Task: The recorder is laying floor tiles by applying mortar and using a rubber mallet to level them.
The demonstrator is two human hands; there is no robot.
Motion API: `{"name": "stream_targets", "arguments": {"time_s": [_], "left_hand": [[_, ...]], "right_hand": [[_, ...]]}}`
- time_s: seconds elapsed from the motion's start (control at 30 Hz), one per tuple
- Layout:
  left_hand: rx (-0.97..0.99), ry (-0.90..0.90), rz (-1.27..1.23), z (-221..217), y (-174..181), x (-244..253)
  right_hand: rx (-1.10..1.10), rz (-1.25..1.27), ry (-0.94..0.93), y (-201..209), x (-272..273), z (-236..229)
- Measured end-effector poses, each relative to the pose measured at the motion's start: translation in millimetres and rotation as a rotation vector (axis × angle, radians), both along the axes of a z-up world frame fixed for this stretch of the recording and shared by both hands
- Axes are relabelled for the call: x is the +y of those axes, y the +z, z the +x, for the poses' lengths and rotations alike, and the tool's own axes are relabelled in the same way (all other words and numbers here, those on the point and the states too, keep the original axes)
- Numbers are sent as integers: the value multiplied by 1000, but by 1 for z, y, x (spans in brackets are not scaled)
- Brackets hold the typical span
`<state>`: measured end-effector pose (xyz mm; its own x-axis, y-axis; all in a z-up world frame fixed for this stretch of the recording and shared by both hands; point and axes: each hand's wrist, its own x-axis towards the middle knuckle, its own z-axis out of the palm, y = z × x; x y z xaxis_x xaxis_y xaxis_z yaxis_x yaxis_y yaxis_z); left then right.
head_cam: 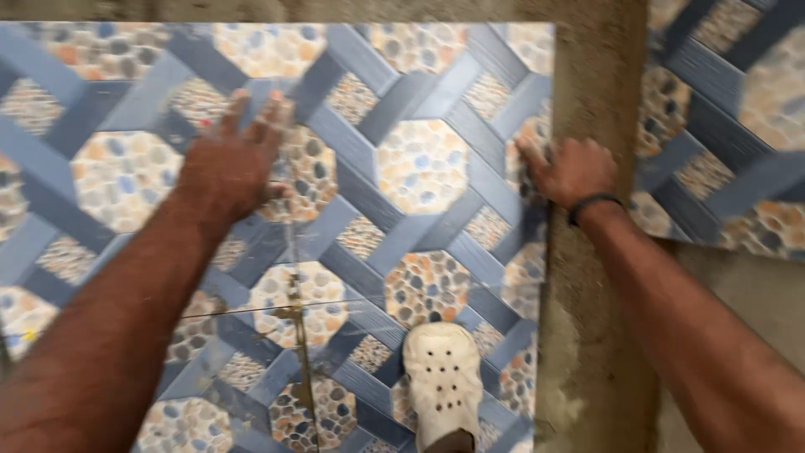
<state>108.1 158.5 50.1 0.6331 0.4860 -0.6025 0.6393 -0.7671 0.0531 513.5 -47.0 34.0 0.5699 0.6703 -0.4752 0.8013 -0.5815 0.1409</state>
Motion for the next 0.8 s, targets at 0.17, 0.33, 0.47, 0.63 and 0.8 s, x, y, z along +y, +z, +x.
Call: {"name": "stream_targets", "arguments": {"time_s": [0.17,0.33,0.47,0.63,0.8], "left_hand": [[52,-22,28,0,2,2],[45,-94,127,-4,-1,2],[65,-99,121,1,5,3],[95,-49,51,2,4,4],[77,-28,64,-3,2,2]], "right_hand": [[82,-83,-35,-4,6,-2],[57,-136,-27,-5,7,-4],[40,-156,2,3,15,-7],[-41,-170,36,0,-11,-13],[160,321,-192,40,-205,-49]]}}
